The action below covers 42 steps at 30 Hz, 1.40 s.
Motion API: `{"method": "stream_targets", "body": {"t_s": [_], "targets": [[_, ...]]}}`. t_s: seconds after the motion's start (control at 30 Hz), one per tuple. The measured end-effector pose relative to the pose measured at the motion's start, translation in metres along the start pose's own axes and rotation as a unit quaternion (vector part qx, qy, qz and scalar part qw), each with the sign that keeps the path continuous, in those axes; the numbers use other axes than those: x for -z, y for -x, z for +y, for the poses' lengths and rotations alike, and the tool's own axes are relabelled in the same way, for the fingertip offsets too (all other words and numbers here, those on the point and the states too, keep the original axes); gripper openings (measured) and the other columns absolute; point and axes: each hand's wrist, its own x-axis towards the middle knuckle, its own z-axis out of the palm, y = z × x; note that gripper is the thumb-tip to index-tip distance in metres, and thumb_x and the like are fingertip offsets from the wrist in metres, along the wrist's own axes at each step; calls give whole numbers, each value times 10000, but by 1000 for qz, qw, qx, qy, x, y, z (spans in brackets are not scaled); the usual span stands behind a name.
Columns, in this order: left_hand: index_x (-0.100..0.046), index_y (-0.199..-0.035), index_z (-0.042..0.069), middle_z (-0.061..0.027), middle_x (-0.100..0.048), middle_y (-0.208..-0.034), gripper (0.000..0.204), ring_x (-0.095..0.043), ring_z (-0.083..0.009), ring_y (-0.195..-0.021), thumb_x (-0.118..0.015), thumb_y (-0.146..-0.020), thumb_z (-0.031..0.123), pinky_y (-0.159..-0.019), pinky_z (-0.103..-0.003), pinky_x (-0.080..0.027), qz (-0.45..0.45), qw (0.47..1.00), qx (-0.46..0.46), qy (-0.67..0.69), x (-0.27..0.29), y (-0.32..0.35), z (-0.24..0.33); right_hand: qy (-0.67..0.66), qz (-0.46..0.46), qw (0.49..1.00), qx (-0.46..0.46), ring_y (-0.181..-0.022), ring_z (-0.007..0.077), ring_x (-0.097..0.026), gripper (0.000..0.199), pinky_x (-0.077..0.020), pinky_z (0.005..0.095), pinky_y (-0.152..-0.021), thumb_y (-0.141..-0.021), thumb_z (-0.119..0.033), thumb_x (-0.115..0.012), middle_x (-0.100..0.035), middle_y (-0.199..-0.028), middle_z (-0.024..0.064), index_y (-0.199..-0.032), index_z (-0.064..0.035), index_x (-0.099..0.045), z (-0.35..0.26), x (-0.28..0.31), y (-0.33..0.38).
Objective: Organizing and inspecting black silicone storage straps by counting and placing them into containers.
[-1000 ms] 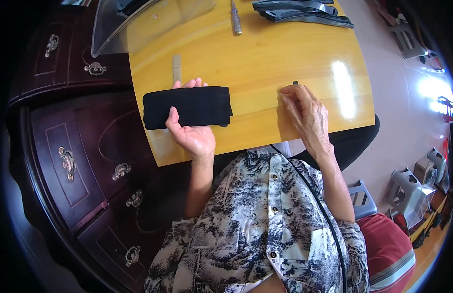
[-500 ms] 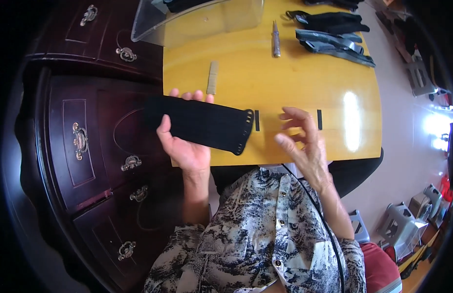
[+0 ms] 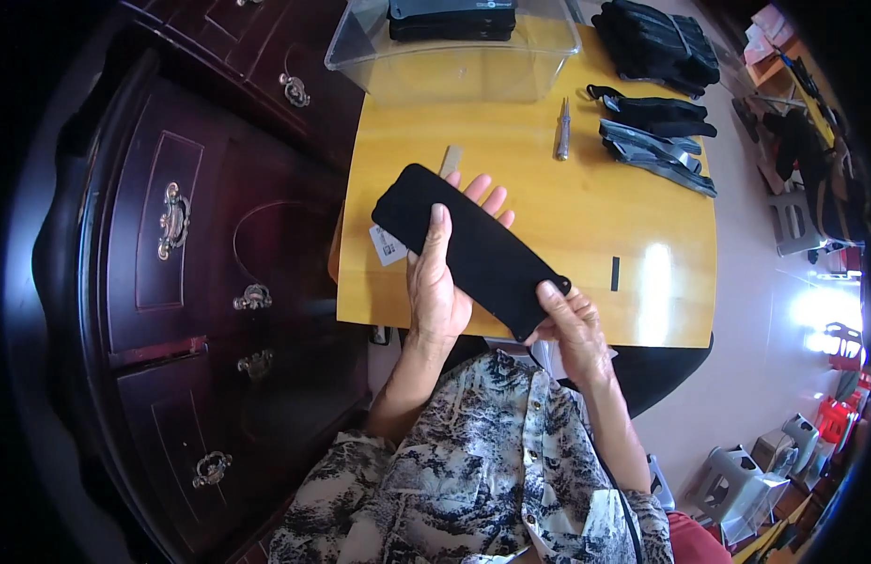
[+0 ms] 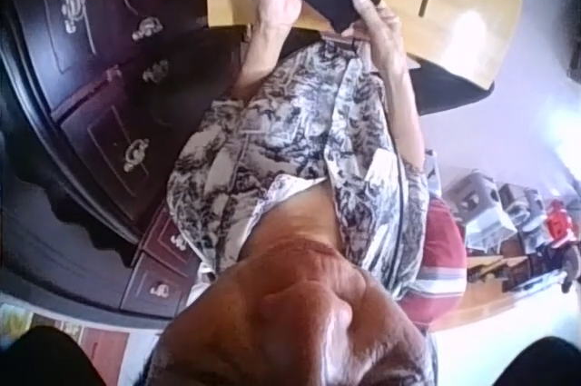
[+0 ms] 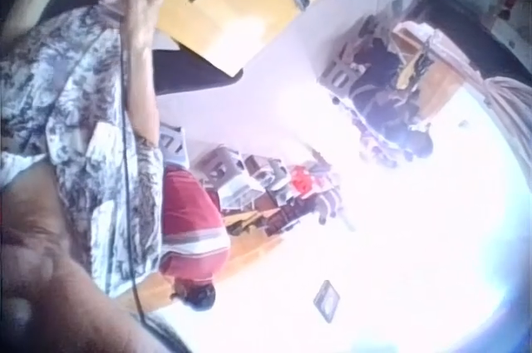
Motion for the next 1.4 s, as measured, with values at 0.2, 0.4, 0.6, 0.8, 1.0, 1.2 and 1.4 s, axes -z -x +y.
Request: {"method": "stream_targets", "body": {"t_s": [0.2, 0.4, 0.6, 0.8, 1.0, 1.2, 1.4], "targets": [[-343, -1381, 0, -219, -508, -1301, 477, -532, -330, -1186, -514, -971, 173, -997, -456, -458, -27, 999, -3, -35, -11, 5, 4, 60, -2, 996, 61, -623, 89, -625, 284, -524, 216, -590, -947, -306, -571, -644, -777, 19, -967, -31, -638, -17, 12, 2], [-453, -1276, -83, -208, -617, -1146, 368, -616, -291, -1065, -529, -944, 56, -967, -397, -486, -75, 994, 9, -79, -13, 18, 4, 174, -1, 980, 100, -826, 118, -635, 272, -532, 249, -674, -955, -248, -562, -659, -952, 77, -1096, -19, -601, -8, 25, 7], [-657, -1160, 70, -122, -628, -1185, 353, -581, -279, -1147, -610, -813, 109, -1006, -409, -444, -249, 654, -387, -601, -26, 16, 16, -47, -125, 987, 87, -983, 183, -614, 502, -508, 323, -817, -994, -411, -428, -613, -1104, 146, -1231, 24, -511, -71, 11, 47], [-612, -1245, 144, -124, -545, -1309, 465, -472, -262, -1273, -653, -785, 201, -1067, -494, -325, -302, 516, -414, -687, -22, 6, -2, 201, 9, 971, 133, -851, 81, -598, 352, -490, 214, -753, -908, -177, -636, -637, -944, 31, -1193, 7, -544, -82, 3, 44], [-235, -1482, 94, -161, -208, -1530, 957, -138, -330, -1426, -794, -733, 298, -1120, -525, -129, -197, 687, -293, -635, 11, -1, 35, 153, 33, 979, 128, -800, 56, -574, 277, -485, 212, -745, -903, -158, -634, -631, -892, -7, -1117, 11, -586, -82, 40, 35], [-550, -1234, -5, -35, -604, -1127, 355, -536, -107, -1063, -605, -933, 175, -953, -260, -409, -167, 948, 88, -256, 25, -11, 35, 190, -4, 976, 104, -777, 53, -568, 262, -485, 213, -714, -904, -155, -637, -635, -870, -8, -1106, 11, -613, -83, 34, 33], [-629, -988, 9, 19, -639, -936, 166, -541, -61, -860, -613, -930, 163, -809, -230, -436, -130, 963, 48, -232, 30, -19, 36, 183, -5, 981, 66, -705, 63, -587, 224, -502, 222, -649, -896, -186, -652, -644, -819, 27, -997, 9, -605, -103, 27, 13]]}}
